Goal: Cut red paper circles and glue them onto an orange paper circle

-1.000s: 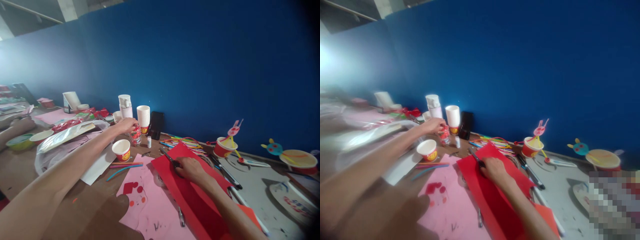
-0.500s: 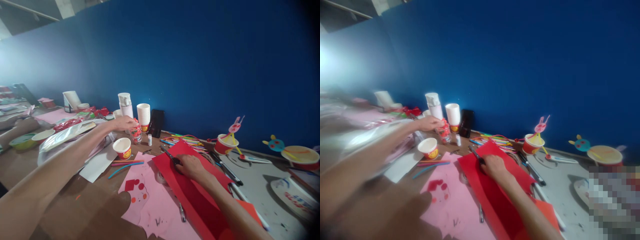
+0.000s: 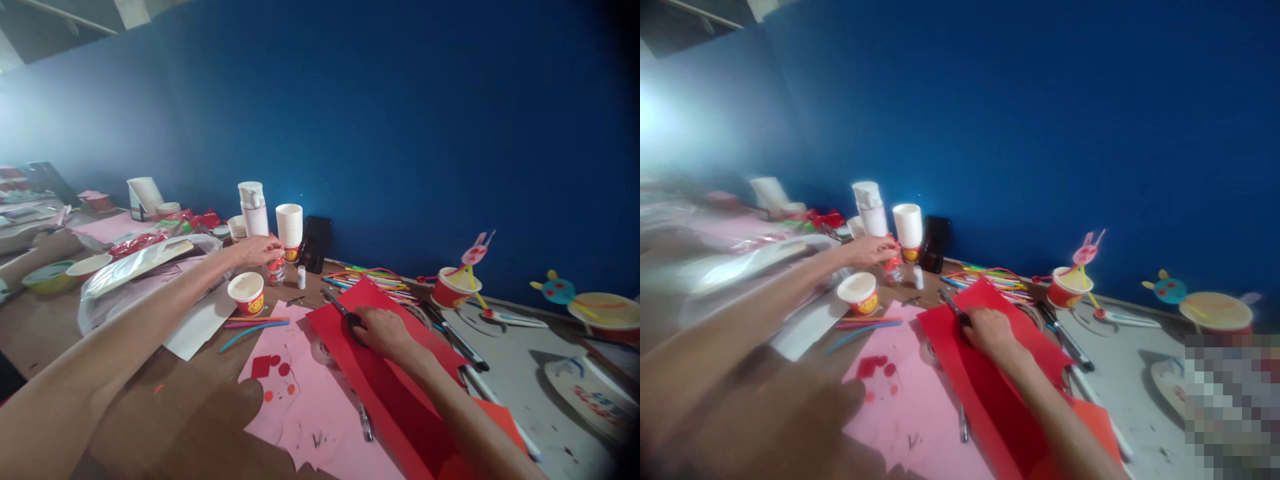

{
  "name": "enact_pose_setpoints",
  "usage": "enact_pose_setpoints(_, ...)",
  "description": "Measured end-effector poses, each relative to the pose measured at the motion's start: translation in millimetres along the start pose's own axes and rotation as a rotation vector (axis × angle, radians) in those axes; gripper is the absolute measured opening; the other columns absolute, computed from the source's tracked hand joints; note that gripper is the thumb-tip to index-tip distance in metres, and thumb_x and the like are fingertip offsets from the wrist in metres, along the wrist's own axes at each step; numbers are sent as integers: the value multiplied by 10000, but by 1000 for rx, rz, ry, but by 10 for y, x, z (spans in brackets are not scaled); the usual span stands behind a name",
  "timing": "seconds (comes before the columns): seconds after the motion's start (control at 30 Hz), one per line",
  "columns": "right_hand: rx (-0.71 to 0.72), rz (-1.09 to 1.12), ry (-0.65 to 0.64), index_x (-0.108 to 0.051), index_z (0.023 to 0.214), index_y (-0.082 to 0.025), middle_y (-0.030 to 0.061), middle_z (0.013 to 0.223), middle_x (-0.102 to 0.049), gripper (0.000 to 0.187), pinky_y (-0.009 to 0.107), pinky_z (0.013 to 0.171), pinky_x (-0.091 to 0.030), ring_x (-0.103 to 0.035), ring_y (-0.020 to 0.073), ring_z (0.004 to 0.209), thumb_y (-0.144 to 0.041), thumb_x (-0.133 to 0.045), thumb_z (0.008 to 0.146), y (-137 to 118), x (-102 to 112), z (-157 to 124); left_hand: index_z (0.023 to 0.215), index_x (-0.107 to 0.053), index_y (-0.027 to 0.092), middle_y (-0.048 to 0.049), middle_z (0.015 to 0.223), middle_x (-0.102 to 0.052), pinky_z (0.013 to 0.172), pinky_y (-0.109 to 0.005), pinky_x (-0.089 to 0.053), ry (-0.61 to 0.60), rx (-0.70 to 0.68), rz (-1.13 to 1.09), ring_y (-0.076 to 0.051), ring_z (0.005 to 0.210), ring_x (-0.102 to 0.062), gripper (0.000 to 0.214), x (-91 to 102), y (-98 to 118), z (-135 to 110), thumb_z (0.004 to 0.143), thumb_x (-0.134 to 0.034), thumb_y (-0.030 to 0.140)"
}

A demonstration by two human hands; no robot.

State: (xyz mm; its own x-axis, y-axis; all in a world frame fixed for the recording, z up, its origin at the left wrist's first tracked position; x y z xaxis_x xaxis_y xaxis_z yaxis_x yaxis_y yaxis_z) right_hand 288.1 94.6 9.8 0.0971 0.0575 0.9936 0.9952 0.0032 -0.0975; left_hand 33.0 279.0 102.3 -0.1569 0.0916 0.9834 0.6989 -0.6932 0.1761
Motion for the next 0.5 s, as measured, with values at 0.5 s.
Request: enact_pose_setpoints(0.5, 0, -30, -33, -613, 1029, -184, 116, 1004, -674, 297, 293, 683, -394, -622, 260, 900, -288, -443, 808, 2, 2, -40, 674, -620, 168, -22, 748, -637, 675, -239, -357, 61, 32, 37, -180, 782, -557, 250, 49, 67, 38, 781, -425, 283)
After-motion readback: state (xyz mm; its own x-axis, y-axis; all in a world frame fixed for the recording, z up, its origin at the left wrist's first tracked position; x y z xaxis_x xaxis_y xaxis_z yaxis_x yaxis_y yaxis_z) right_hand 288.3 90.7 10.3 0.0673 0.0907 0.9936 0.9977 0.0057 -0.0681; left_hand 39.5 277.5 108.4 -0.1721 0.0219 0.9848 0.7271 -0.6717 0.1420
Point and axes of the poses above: each hand's wrist, its own z-axis towards the middle knuckle, its own x-axis out of the back of the hand, y = z × x, the point moved 1 cm from there along z, towards the middle knuckle
